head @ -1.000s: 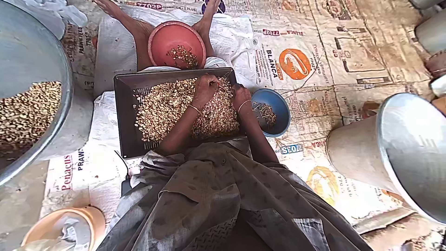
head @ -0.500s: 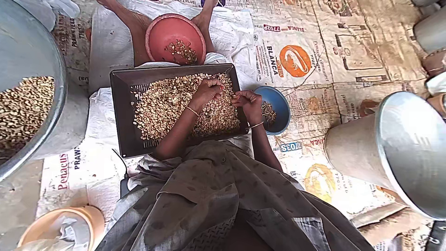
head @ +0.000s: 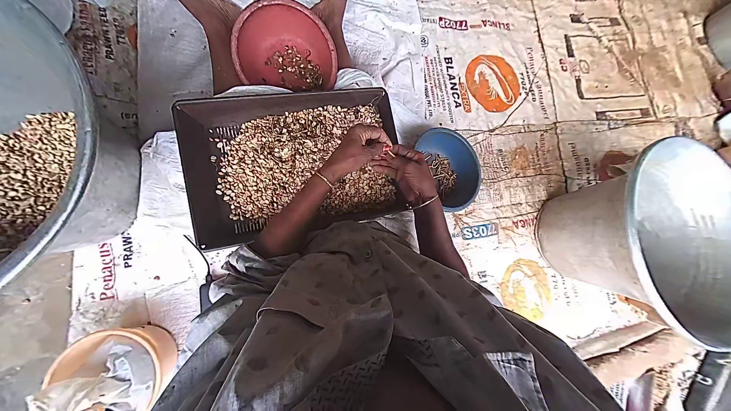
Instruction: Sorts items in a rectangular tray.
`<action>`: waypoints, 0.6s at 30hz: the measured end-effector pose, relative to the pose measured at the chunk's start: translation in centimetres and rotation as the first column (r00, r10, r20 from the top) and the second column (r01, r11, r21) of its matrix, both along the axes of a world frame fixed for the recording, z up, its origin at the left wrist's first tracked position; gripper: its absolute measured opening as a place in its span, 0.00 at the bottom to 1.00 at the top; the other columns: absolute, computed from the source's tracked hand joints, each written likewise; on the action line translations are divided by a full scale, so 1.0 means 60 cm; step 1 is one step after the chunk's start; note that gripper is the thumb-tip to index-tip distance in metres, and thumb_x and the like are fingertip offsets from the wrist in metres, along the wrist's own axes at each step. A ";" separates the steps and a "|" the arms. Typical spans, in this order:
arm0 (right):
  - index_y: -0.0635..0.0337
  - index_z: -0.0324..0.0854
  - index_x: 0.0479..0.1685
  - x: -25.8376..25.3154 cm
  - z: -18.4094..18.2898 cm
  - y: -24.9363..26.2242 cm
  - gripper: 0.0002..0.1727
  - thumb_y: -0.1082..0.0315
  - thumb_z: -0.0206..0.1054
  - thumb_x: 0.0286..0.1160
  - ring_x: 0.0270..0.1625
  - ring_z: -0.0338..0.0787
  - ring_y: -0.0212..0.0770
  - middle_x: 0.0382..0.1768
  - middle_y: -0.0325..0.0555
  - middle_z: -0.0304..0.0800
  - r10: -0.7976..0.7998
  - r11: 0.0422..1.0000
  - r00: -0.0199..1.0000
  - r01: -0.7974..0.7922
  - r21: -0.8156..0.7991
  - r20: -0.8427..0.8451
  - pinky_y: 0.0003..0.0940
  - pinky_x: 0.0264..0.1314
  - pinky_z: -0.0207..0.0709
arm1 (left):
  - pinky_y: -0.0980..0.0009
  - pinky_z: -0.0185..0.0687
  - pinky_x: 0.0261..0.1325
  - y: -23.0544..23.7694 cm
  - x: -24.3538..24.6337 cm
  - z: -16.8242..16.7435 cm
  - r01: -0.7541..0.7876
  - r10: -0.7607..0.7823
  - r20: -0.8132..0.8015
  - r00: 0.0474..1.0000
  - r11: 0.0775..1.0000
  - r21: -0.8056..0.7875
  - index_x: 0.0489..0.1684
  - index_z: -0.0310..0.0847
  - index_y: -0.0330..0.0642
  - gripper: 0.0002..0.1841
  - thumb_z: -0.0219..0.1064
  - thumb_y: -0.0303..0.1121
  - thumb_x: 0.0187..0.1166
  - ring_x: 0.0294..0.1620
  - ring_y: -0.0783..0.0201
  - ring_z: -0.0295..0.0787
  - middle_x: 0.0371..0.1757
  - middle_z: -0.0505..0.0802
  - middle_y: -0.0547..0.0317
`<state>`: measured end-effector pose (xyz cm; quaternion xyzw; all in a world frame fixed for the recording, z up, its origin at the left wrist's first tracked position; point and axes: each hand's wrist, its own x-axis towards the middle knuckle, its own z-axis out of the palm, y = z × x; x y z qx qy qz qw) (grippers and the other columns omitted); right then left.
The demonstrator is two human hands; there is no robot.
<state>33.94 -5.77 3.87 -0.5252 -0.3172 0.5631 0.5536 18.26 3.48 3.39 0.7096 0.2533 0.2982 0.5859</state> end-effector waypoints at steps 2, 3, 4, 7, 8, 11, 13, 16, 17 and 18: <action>0.69 0.81 0.49 -0.003 -0.003 -0.001 0.14 0.82 0.47 0.85 0.45 0.98 0.45 0.43 0.52 0.95 -0.018 1.000 0.996 0.017 -0.010 -0.092 0.41 0.56 0.92 | 0.78 0.81 0.47 0.001 0.002 -0.006 -0.004 0.005 -0.020 1.000 0.999 0.042 0.43 0.89 0.33 0.06 0.66 0.24 0.81 0.37 0.76 0.85 0.38 0.92 0.57; 0.69 0.80 0.48 -0.005 -0.003 -0.002 0.15 0.82 0.46 0.84 0.46 0.98 0.46 0.44 0.52 0.95 -0.024 1.000 0.992 0.022 -0.015 -0.120 0.42 0.56 0.92 | 0.77 0.82 0.48 0.002 0.001 -0.008 -0.004 0.006 -0.033 0.999 0.999 0.050 0.43 0.89 0.32 0.06 0.66 0.23 0.80 0.38 0.75 0.85 0.39 0.92 0.56; 0.68 0.80 0.48 -0.007 -0.002 -0.004 0.16 0.83 0.44 0.80 0.46 0.98 0.46 0.44 0.52 0.95 -0.023 1.000 0.989 0.021 -0.018 -0.145 0.42 0.57 0.92 | 0.76 0.82 0.48 0.003 0.001 -0.009 -0.002 0.005 -0.047 0.999 0.998 0.061 0.42 0.89 0.33 0.06 0.66 0.23 0.80 0.38 0.75 0.85 0.39 0.92 0.56; 0.67 0.80 0.47 -0.004 -0.006 -0.008 0.18 0.85 0.46 0.68 0.48 0.96 0.44 0.46 0.51 0.93 0.005 1.000 0.978 -0.003 0.009 -0.207 0.42 0.60 0.91 | 0.72 0.83 0.51 0.002 -0.003 -0.001 0.020 -0.003 -0.139 0.990 0.992 0.125 0.46 0.89 0.32 0.06 0.67 0.23 0.79 0.41 0.69 0.87 0.43 0.92 0.51; 0.66 0.80 0.45 -0.002 -0.007 -0.009 0.16 0.84 0.47 0.69 0.47 0.96 0.44 0.44 0.50 0.93 0.011 1.000 0.973 -0.009 0.011 -0.230 0.41 0.60 0.90 | 0.70 0.83 0.52 0.001 -0.004 0.004 0.035 -0.008 -0.177 0.984 0.988 0.150 0.47 0.88 0.32 0.07 0.67 0.22 0.78 0.42 0.67 0.87 0.43 0.92 0.50; 0.62 0.82 0.42 0.000 -0.006 -0.010 0.11 0.77 0.53 0.84 0.44 0.96 0.40 0.40 0.46 0.94 -0.024 0.999 0.965 0.018 -0.026 -0.259 0.38 0.56 0.92 | 0.66 0.85 0.54 -0.007 -0.004 0.019 0.099 -0.045 -0.240 0.970 0.971 0.218 0.51 0.86 0.30 0.09 0.68 0.21 0.77 0.43 0.62 0.90 0.43 0.93 0.47; 0.64 0.84 0.40 -0.002 -0.008 -0.012 0.09 0.80 0.57 0.83 0.40 0.96 0.37 0.37 0.44 0.94 -0.063 0.998 0.973 0.060 -0.022 -0.223 0.35 0.51 0.93 | 0.65 0.85 0.55 -0.011 -0.004 0.026 0.129 -0.071 -0.249 0.966 0.966 0.224 0.53 0.84 0.29 0.10 0.67 0.20 0.77 0.44 0.60 0.91 0.45 0.93 0.45; 0.69 0.86 0.43 0.001 -0.012 -0.012 0.09 0.85 0.60 0.79 0.39 0.97 0.39 0.39 0.48 0.95 -0.097 0.995 0.976 0.103 0.019 -0.197 0.33 0.50 0.93 | 0.65 0.87 0.57 -0.006 -0.014 0.031 0.131 -0.089 -0.201 0.975 0.970 0.203 0.58 0.82 0.29 0.13 0.66 0.20 0.78 0.47 0.61 0.92 0.50 0.93 0.45; 0.71 0.86 0.44 0.011 -0.012 -0.011 0.10 0.85 0.59 0.79 0.41 0.97 0.41 0.41 0.50 0.96 -0.101 0.992 0.978 0.112 0.053 -0.181 0.34 0.52 0.93 | 0.66 0.87 0.58 -0.001 -0.024 0.034 0.104 -0.072 -0.164 0.984 0.974 0.199 0.59 0.82 0.29 0.13 0.64 0.21 0.80 0.49 0.62 0.91 0.51 0.92 0.45; 0.71 0.87 0.45 0.024 -0.010 -0.012 0.10 0.85 0.59 0.79 0.43 0.98 0.42 0.42 0.51 0.97 -0.120 0.986 0.982 0.134 0.096 -0.144 0.35 0.53 0.93 | 0.67 0.86 0.59 0.007 -0.037 0.033 0.057 -0.030 -0.129 0.991 0.976 0.212 0.60 0.82 0.29 0.12 0.63 0.22 0.82 0.50 0.63 0.91 0.52 0.92 0.46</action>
